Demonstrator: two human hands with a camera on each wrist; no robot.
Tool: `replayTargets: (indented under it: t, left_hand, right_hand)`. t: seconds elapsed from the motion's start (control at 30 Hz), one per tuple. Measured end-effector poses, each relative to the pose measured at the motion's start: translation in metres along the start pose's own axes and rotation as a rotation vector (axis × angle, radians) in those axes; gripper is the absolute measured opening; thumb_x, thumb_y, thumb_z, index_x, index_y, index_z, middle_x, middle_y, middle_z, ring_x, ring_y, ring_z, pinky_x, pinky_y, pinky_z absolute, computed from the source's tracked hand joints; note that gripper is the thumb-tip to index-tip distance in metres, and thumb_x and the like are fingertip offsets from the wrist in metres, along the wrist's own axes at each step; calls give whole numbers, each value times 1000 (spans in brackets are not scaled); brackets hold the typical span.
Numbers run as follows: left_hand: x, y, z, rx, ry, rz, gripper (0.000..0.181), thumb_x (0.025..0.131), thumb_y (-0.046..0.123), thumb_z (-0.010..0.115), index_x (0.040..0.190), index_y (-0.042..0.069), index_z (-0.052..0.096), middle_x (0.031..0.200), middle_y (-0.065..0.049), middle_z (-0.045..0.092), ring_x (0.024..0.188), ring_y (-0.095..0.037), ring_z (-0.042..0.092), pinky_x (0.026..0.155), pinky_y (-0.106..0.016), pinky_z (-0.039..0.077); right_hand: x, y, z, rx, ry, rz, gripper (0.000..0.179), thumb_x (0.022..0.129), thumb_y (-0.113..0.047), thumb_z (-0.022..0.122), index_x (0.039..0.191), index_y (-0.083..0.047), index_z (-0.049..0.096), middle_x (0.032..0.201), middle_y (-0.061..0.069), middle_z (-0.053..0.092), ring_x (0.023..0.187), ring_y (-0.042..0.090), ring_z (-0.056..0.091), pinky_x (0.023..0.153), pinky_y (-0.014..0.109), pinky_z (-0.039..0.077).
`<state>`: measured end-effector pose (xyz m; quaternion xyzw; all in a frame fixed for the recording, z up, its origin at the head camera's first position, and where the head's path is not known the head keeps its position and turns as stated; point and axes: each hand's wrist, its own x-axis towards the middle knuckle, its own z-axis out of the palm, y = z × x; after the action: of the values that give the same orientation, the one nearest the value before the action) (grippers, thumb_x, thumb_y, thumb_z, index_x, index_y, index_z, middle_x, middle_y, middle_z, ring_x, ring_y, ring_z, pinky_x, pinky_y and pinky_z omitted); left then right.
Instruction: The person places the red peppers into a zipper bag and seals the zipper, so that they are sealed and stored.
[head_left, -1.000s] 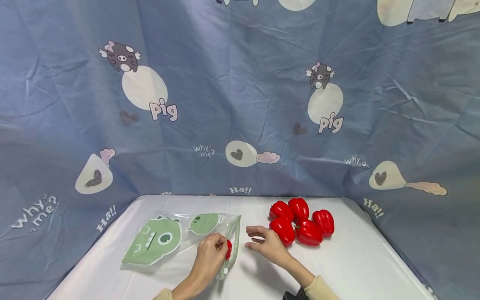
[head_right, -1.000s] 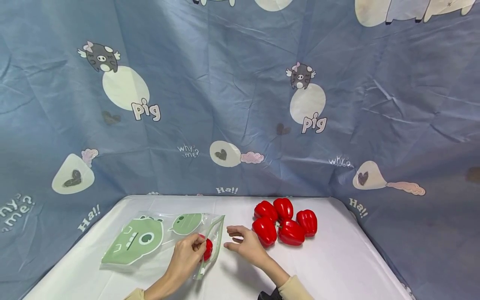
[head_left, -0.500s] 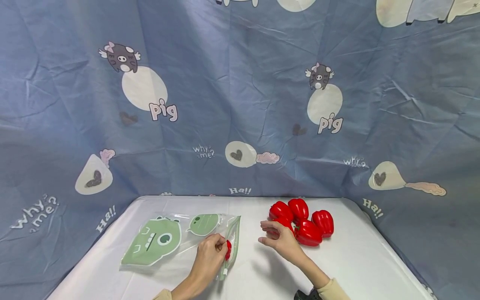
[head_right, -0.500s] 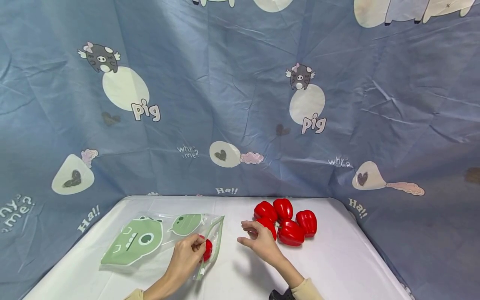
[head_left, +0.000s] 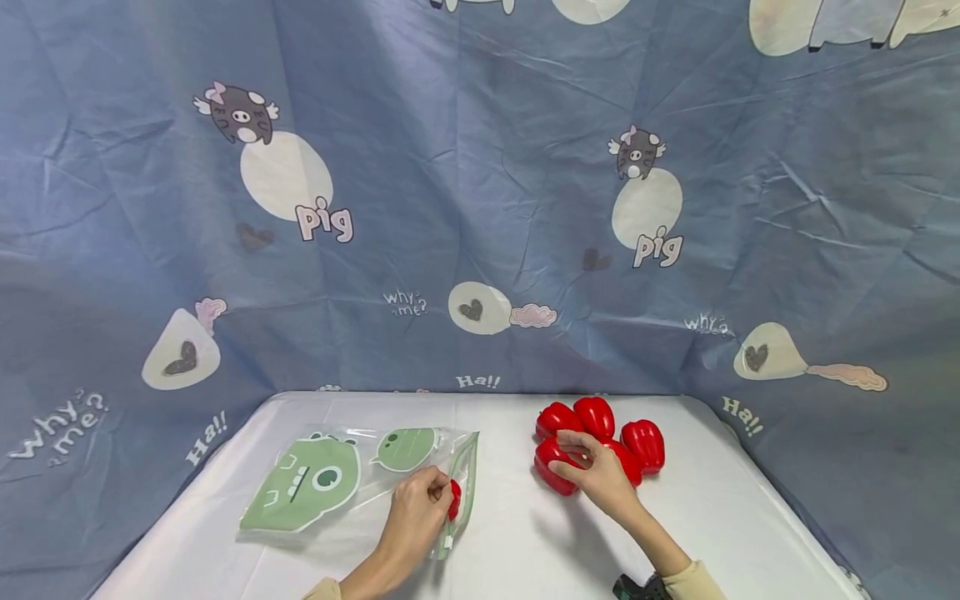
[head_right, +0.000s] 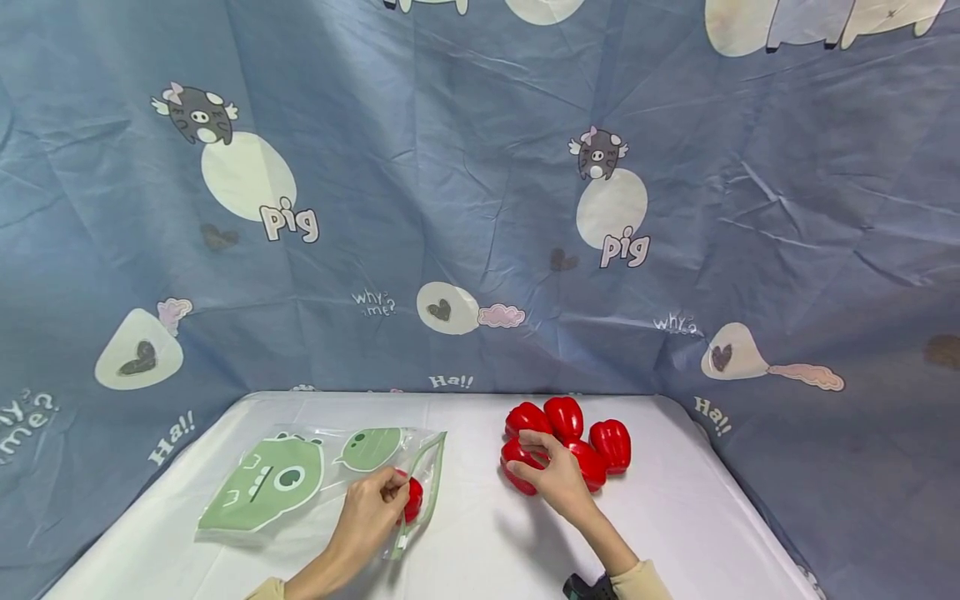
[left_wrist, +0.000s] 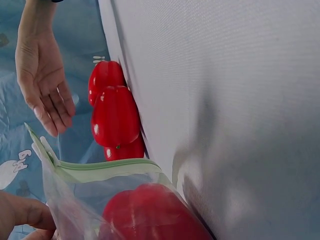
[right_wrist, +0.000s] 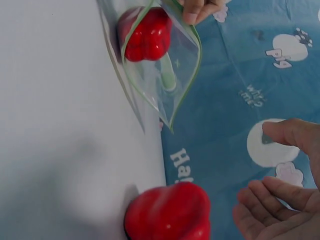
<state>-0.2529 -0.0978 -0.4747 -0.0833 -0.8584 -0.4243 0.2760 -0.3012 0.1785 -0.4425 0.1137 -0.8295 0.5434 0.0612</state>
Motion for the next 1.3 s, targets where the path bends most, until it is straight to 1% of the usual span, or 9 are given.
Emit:
replayTargets:
  t: [0.1,0.23,0.5,0.8,1.03,1.2,1.3]
  left_hand:
    - [0,-1,0,6,4,6,8,75,-2,67,72,6,66,63,10,55,59,2,48,55,-18,44]
    - [1,-1,-1,9,4,7,9,75,-1,67,72,7,66,63,11,54,59,2,47,55,-17,44]
    - [0,-1,-1,7,5,10,10,75,-2,67,71,7,66,63,11,54,59,2,47,55,-17,43]
    - [0,-2,0,8,4,13,10,75,-2,67,71,7,66,63,10,54,59,1,48,55,-17,43]
    - [0,-1,0,6,4,20,10,75,-1,68,71,8,66,64,10,54,60,0,49,55,-18,44]
    - [0,-2,1,14,10,29,12,74,-3,68,70,9,65,64,10,55,60,0,48,56,-17,44]
    - [-1,-3,2,15,10,23,14,74,-2,68,69,10,64,64,10,55,60,0,49,56,-17,43]
  right_hand:
    - [4,12,-4,-4,15,1,51,79,-14,78,126,-4,58,122,14,63,113,31,60,99,43,47]
    - [6,18,-9,-16,28,0,55,78,-19,79,126,-5,58,124,12,63,113,28,60,99,40,48]
    - [7,24,-12,-40,72,22,60,78,-19,79,129,-2,55,128,14,60,118,31,57,101,44,46]
    - [11,35,-8,-46,79,69,67,77,-22,80,133,-1,51,135,15,56,124,32,53,103,43,44]
    - [11,38,-5,-66,80,63,72,78,-24,80,136,1,46,138,19,52,128,37,49,104,46,42]
    - [12,41,1,-84,86,68,72,77,-21,80,136,3,46,138,20,51,128,39,49,103,47,42]
    - [12,43,4,-89,87,67,72,77,-19,80,136,4,45,138,20,51,128,39,49,102,47,43]
